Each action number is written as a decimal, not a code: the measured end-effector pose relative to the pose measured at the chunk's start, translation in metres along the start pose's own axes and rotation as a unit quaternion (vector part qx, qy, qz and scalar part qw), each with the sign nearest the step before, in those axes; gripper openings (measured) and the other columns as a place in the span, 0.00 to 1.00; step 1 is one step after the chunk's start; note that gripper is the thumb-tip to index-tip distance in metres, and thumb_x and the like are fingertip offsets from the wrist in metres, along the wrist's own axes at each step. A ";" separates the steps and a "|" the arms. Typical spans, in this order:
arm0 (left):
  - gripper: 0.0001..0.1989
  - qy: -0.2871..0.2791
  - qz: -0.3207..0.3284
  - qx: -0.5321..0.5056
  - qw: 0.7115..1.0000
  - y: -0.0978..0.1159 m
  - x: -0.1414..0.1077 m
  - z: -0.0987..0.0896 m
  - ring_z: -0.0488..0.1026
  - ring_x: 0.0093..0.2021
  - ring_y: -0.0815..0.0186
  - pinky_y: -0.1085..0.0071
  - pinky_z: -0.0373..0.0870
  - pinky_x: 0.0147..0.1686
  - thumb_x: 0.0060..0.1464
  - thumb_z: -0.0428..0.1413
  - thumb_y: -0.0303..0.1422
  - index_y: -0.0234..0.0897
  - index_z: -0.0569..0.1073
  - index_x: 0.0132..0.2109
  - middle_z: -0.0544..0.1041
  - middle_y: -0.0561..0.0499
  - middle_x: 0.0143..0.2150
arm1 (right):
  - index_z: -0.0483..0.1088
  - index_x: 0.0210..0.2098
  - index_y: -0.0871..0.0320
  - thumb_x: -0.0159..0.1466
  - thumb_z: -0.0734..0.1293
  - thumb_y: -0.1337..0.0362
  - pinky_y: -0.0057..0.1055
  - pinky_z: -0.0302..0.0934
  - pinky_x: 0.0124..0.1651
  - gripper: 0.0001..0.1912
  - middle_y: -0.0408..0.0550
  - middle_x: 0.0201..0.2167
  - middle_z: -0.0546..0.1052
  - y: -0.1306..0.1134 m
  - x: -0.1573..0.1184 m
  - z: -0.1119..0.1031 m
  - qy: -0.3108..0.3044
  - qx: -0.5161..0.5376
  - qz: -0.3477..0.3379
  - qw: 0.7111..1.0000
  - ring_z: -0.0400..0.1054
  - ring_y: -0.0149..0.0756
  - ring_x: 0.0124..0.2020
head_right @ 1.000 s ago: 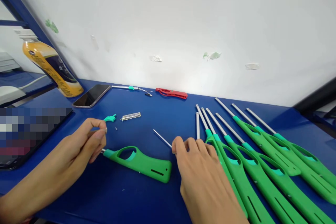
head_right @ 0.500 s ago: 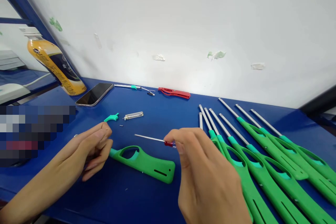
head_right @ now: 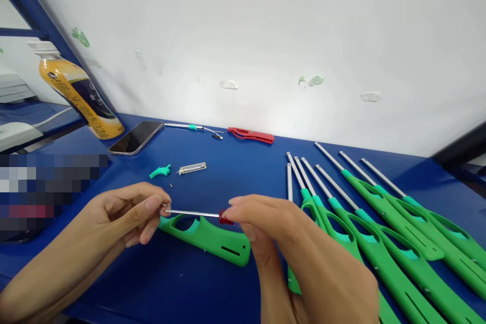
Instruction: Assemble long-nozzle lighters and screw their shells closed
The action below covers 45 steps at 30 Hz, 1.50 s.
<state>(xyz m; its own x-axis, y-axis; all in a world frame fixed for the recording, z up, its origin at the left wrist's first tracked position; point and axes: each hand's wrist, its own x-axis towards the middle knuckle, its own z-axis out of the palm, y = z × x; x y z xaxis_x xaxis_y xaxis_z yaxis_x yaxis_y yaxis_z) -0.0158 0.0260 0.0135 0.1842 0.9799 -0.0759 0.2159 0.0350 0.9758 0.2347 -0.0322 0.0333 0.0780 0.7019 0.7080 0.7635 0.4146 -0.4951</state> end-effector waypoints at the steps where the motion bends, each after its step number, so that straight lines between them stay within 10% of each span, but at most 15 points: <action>1: 0.22 0.001 -0.005 -0.002 1.000 0.001 -0.001 0.001 0.67 0.26 0.70 0.74 0.57 0.24 0.62 0.63 0.58 0.43 0.81 0.40 0.77 0.53 0.25 | 0.76 0.47 0.38 0.74 0.65 0.67 0.19 0.72 0.50 0.13 0.26 0.45 0.86 0.000 0.000 0.000 -0.004 -0.010 -0.006 1.000 0.83 0.25 0.40; 18: 0.18 0.020 0.017 -0.094 0.995 0.008 -0.005 0.006 0.66 0.24 0.70 0.74 0.62 0.26 0.61 0.66 0.52 0.42 0.82 0.38 0.76 0.54 0.24 | 0.75 0.49 0.38 0.75 0.65 0.65 0.19 0.76 0.43 0.12 0.25 0.42 0.87 0.009 0.003 -0.003 -0.021 -0.065 -0.050 0.996 0.83 0.26 0.31; 45: 0.16 0.006 -0.019 -0.219 0.976 0.006 -0.001 0.007 0.66 0.26 0.75 0.81 0.64 0.26 0.57 0.72 0.45 0.38 0.81 0.36 0.78 0.53 0.31 | 0.75 0.48 0.43 0.71 0.64 0.76 0.13 0.72 0.46 0.19 0.30 0.52 0.84 0.013 0.000 -0.001 -0.085 -0.025 -0.138 0.986 0.83 0.22 0.45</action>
<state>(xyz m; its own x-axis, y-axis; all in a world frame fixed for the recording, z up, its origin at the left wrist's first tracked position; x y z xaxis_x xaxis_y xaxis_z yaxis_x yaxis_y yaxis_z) -0.0079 0.0243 0.0177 0.1725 0.9784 -0.1141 -0.2087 0.1495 0.9665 0.2454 -0.0275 0.0281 -0.2427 0.6559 0.7148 0.7719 0.5769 -0.2672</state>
